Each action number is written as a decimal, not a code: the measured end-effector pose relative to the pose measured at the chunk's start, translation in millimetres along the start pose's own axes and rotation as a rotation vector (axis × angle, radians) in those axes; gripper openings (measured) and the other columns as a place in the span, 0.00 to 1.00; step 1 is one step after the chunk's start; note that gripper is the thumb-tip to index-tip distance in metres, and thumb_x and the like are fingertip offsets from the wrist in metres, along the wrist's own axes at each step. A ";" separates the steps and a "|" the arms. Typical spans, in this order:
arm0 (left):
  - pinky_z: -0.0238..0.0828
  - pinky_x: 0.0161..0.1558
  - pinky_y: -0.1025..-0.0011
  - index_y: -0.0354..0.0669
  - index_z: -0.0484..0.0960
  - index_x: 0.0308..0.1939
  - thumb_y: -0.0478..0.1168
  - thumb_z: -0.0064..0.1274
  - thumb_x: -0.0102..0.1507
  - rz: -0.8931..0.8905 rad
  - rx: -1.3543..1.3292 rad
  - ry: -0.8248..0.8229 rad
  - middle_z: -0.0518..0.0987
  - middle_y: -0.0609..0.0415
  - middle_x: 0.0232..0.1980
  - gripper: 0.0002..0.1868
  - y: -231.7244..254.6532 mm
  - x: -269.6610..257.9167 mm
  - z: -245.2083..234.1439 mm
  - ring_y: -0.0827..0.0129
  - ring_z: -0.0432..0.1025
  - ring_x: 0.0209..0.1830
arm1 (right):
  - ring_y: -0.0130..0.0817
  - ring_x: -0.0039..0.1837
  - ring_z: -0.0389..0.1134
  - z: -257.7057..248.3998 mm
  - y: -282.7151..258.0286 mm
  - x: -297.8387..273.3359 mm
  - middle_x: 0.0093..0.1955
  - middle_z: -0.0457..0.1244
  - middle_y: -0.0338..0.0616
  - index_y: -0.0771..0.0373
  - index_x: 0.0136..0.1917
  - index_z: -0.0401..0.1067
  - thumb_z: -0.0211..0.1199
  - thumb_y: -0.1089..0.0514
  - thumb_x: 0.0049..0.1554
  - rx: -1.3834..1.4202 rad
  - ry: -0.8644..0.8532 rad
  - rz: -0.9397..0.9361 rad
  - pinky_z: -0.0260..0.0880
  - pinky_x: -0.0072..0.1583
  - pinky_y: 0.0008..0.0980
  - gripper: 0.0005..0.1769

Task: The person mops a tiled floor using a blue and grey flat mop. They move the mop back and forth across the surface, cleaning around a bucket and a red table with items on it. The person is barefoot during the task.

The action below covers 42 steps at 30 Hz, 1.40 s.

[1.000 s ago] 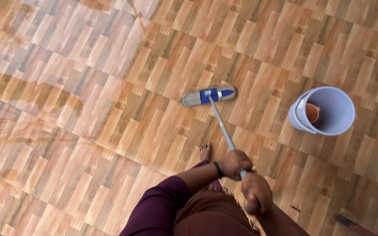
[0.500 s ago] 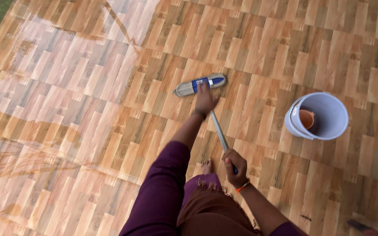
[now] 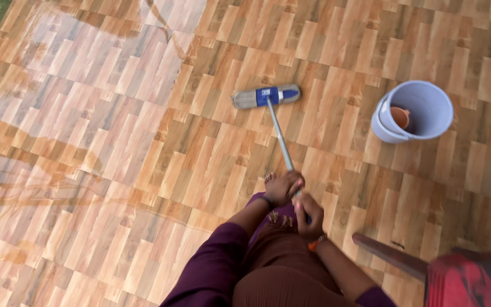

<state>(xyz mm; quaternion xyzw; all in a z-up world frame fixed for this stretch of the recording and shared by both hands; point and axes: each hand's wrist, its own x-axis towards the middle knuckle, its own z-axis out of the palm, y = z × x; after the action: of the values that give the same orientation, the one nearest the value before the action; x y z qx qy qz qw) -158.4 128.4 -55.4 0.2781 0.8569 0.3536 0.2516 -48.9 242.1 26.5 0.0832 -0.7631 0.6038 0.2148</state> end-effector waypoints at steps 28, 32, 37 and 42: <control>0.64 0.32 0.55 0.48 0.68 0.27 0.46 0.61 0.52 0.890 -0.102 0.007 0.69 0.53 0.24 0.15 90.4 -139.2 80.3 0.52 0.70 0.28 | 0.32 0.29 0.58 -46.8 -181.5 -117.8 0.26 0.55 0.40 0.60 0.28 0.57 0.50 0.56 0.66 0.083 0.004 -0.378 0.59 0.34 0.34 0.24; 0.63 0.32 0.55 0.47 0.67 0.27 0.49 0.60 0.56 0.917 -0.157 0.041 0.67 0.53 0.23 0.18 89.4 -118.8 65.4 0.52 0.68 0.26 | 0.31 0.28 0.56 -40.5 -171.5 -90.0 0.25 0.55 0.41 0.60 0.28 0.57 0.49 0.58 0.64 0.064 0.088 -0.404 0.58 0.33 0.35 0.22; 0.63 0.32 0.55 0.49 0.66 0.24 0.51 0.58 0.63 0.925 -0.140 0.079 0.67 0.52 0.23 0.21 71.8 -81.3 35.5 0.52 0.68 0.26 | 0.35 0.30 0.60 -29.9 -152.6 -48.6 0.28 0.57 0.42 0.62 0.29 0.57 0.49 0.60 0.63 0.016 0.075 -0.364 0.63 0.37 0.38 0.19; 0.68 0.32 0.59 0.51 0.69 0.23 0.51 0.61 0.62 0.841 -0.040 0.057 0.70 0.57 0.22 0.20 21.1 -16.0 5.4 0.59 0.70 0.25 | 0.39 0.32 0.62 -7.6 -87.7 3.1 0.29 0.58 0.44 0.64 0.30 0.59 0.48 0.64 0.59 -0.082 0.040 -0.380 0.67 0.38 0.40 0.14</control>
<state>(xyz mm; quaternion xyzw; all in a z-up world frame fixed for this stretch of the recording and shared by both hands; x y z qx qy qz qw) -137.2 133.0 -39.3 0.5887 0.6684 0.4497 0.0671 -16.0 227.2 106.9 0.2048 -0.7532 0.5225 0.3431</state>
